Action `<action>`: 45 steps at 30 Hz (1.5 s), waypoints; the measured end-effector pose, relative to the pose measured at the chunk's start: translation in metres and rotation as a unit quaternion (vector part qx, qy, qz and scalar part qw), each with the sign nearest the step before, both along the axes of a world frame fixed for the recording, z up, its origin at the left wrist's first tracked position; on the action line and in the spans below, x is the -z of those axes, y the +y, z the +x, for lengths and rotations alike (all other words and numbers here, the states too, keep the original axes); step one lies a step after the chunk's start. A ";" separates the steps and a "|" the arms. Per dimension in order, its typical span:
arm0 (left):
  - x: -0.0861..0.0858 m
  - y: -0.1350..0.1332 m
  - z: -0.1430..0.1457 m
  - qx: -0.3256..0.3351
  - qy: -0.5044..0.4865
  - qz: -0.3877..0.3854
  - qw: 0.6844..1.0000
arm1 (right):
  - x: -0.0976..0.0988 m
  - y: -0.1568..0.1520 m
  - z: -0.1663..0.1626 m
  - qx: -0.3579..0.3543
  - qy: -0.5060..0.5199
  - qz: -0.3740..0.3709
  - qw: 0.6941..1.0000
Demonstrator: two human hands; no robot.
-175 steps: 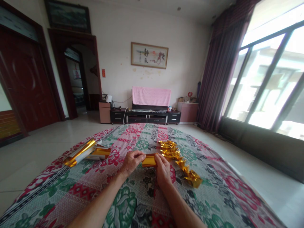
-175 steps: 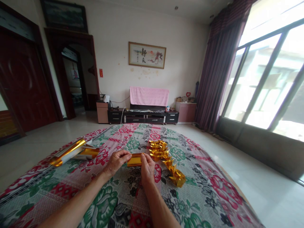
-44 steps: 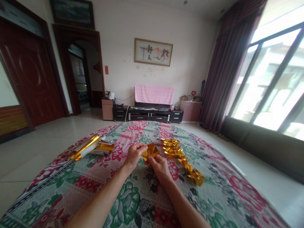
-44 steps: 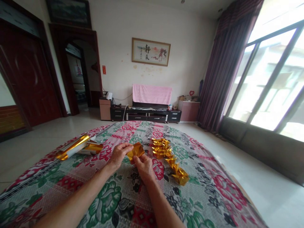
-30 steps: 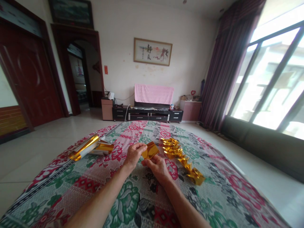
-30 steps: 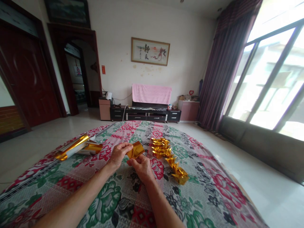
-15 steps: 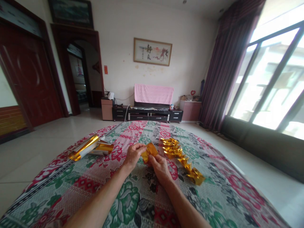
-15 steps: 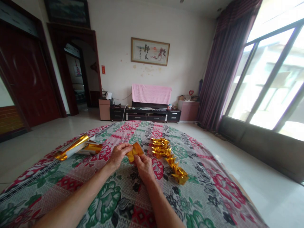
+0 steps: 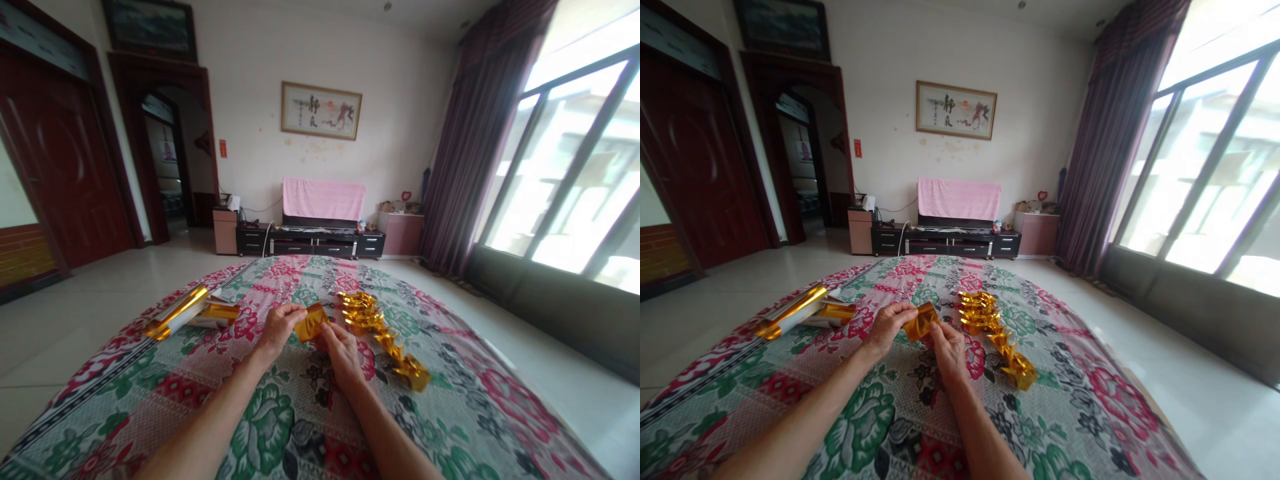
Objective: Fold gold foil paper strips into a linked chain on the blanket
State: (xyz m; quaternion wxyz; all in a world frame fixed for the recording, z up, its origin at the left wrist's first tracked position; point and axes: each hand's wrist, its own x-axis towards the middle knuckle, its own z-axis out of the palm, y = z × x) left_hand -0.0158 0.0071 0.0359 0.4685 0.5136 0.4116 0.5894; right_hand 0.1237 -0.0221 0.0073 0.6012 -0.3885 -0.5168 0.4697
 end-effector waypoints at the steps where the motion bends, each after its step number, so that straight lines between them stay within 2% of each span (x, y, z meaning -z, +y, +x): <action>1: 0.001 0.001 -0.001 0.001 0.005 0.001 1.000 | 0.000 0.000 0.000 0.002 0.005 -0.002 1.000; 8: 0.001 0.000 -0.004 0.014 0.035 0.003 0.999 | 0.006 0.005 0.001 0.025 0.023 -0.013 0.999; 16: 0.003 -0.001 -0.009 0.074 0.126 -0.020 0.989 | -0.005 0.000 -0.002 0.088 0.017 0.014 0.996; 26: 0.009 0.005 -0.016 0.127 0.203 0.010 0.971 | -0.007 0.001 -0.001 0.061 -0.006 -0.015 0.998; 32: 0.012 0.006 -0.016 0.142 0.172 0.000 0.975 | -0.002 0.004 0.000 0.066 -0.010 -0.002 0.998; 37: 0.007 0.001 -0.015 0.162 0.120 0.003 0.979 | 0.003 0.011 0.003 0.129 0.006 0.004 0.992; 41: 0.000 -0.005 -0.013 0.192 0.137 0.027 0.971 | -0.001 0.013 0.008 0.191 0.036 0.005 0.981; 45: 0.001 -0.006 -0.010 0.219 0.158 0.018 0.963 | -0.004 0.011 0.010 0.216 0.035 0.007 0.976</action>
